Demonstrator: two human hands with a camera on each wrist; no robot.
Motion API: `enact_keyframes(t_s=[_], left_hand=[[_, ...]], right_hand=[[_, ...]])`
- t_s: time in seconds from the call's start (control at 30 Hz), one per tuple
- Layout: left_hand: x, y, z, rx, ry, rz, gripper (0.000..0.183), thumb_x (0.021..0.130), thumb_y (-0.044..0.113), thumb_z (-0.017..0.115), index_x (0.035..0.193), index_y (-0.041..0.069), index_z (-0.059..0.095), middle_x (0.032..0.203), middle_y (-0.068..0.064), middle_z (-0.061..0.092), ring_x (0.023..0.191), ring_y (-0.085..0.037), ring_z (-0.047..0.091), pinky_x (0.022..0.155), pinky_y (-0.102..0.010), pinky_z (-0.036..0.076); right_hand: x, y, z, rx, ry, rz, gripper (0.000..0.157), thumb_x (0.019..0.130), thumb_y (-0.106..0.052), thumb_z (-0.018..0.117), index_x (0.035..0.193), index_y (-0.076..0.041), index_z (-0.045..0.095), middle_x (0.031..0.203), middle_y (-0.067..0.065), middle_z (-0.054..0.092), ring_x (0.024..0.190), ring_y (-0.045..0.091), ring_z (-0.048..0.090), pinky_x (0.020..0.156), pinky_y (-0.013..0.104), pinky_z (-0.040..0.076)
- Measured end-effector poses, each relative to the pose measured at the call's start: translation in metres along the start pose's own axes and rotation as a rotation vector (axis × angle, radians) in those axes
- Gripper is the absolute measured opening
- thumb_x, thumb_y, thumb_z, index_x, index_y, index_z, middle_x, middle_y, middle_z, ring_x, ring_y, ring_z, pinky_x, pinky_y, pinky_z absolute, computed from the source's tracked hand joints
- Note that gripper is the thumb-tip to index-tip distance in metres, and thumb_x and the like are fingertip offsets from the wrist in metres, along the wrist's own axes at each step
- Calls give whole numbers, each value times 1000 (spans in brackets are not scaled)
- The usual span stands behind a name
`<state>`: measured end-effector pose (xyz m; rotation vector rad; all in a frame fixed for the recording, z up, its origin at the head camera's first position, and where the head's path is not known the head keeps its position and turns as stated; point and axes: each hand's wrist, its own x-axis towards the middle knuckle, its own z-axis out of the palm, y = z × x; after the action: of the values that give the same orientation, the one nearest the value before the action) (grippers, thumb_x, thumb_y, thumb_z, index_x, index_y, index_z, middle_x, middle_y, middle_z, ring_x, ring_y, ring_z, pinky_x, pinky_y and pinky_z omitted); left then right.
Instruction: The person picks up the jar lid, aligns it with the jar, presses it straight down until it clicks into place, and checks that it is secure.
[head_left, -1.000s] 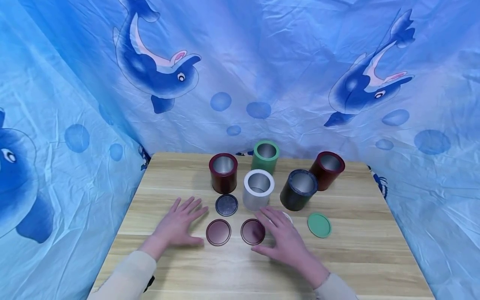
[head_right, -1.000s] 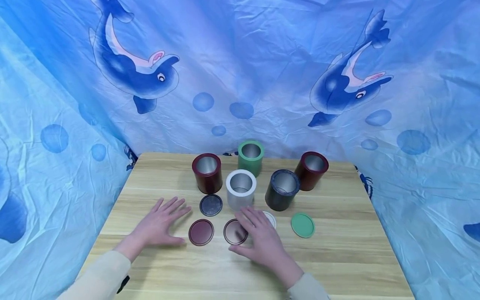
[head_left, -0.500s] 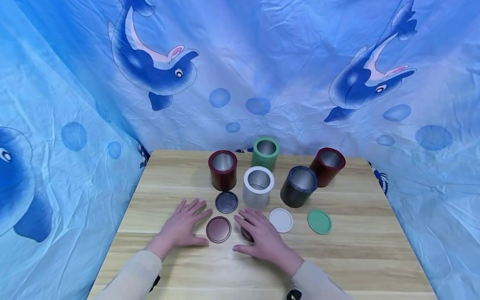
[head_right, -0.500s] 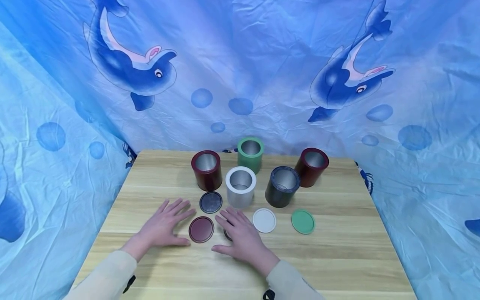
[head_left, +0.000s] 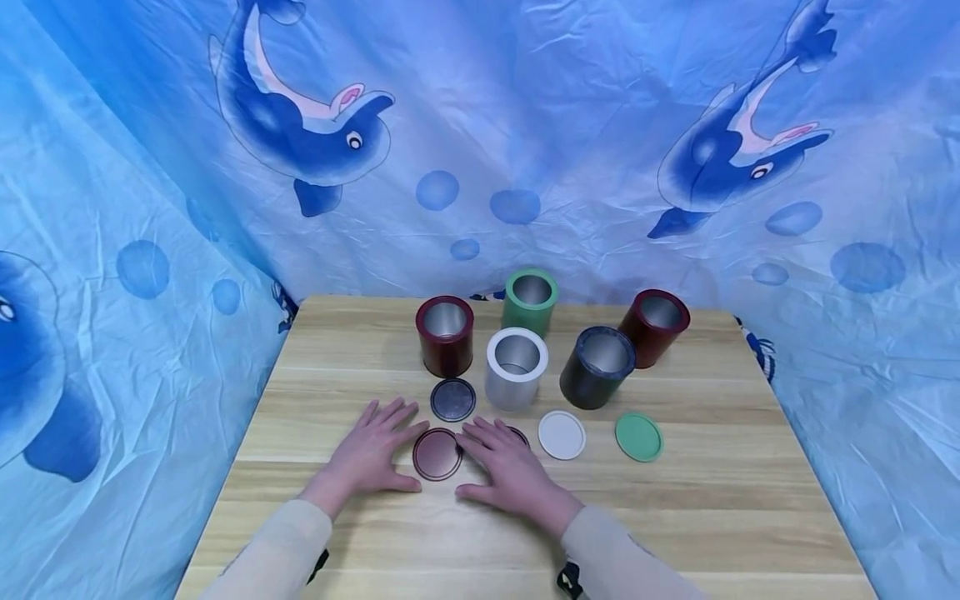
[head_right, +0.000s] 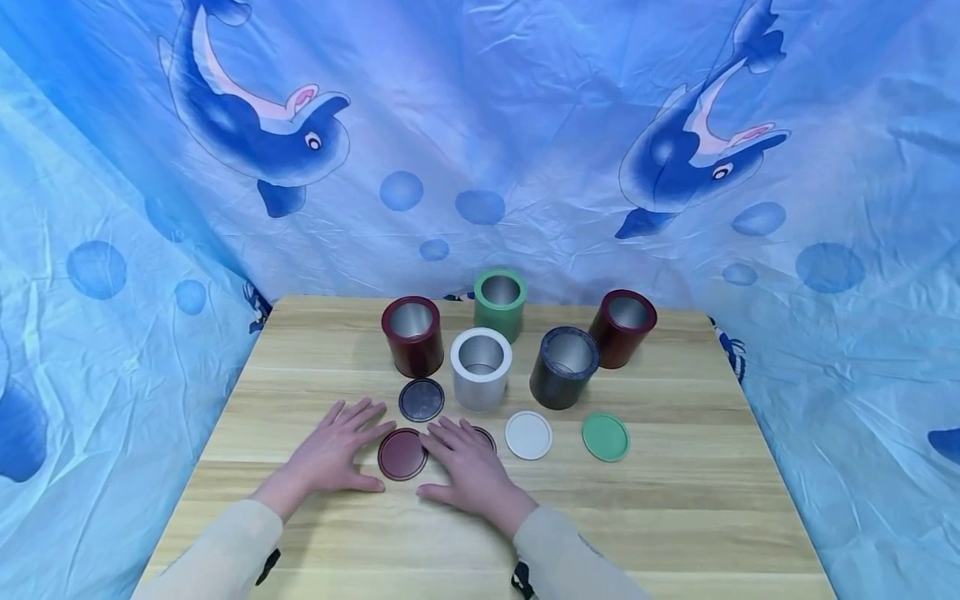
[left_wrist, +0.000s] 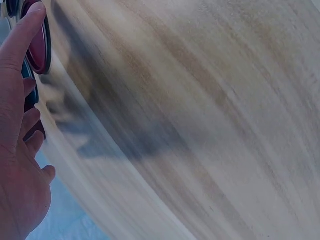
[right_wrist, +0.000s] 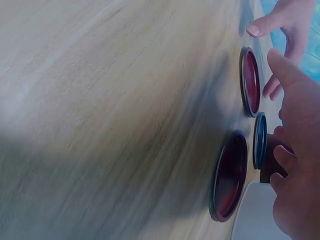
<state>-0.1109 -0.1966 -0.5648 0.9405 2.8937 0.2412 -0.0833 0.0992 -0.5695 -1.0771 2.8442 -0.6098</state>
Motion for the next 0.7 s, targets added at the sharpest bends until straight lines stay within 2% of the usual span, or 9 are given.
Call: enact_keyframes(t_s=[0.17, 0.33, 0.7], left_hand=[[-1, 0, 2, -23, 8, -3, 97, 73, 72, 86, 149, 16, 65, 164, -18, 47, 154, -44, 38, 124, -71, 24], [-4, -1, 6, -45, 23, 0, 94, 74, 69, 87, 149, 16, 65, 163, -19, 48, 154, -44, 39, 124, -71, 25], [-5, -1, 10, -38, 37, 3, 88, 78, 67, 85, 146, 15, 67, 162, -18, 50, 154, -42, 40, 125, -68, 26]], right_hand=[[6, -1, 5, -33, -19, -1, 80, 93, -61, 76, 155, -15, 57, 163, 10, 51, 157, 31, 39, 130, 50, 28], [11, -2, 9, -55, -49, 30, 84, 94, -63, 74, 158, -13, 54, 165, 10, 48, 157, 32, 38, 130, 49, 25], [17, -1, 16, -114, -34, 30, 80, 95, -60, 74, 153, -7, 58, 162, 13, 51, 156, 34, 39, 129, 50, 29]])
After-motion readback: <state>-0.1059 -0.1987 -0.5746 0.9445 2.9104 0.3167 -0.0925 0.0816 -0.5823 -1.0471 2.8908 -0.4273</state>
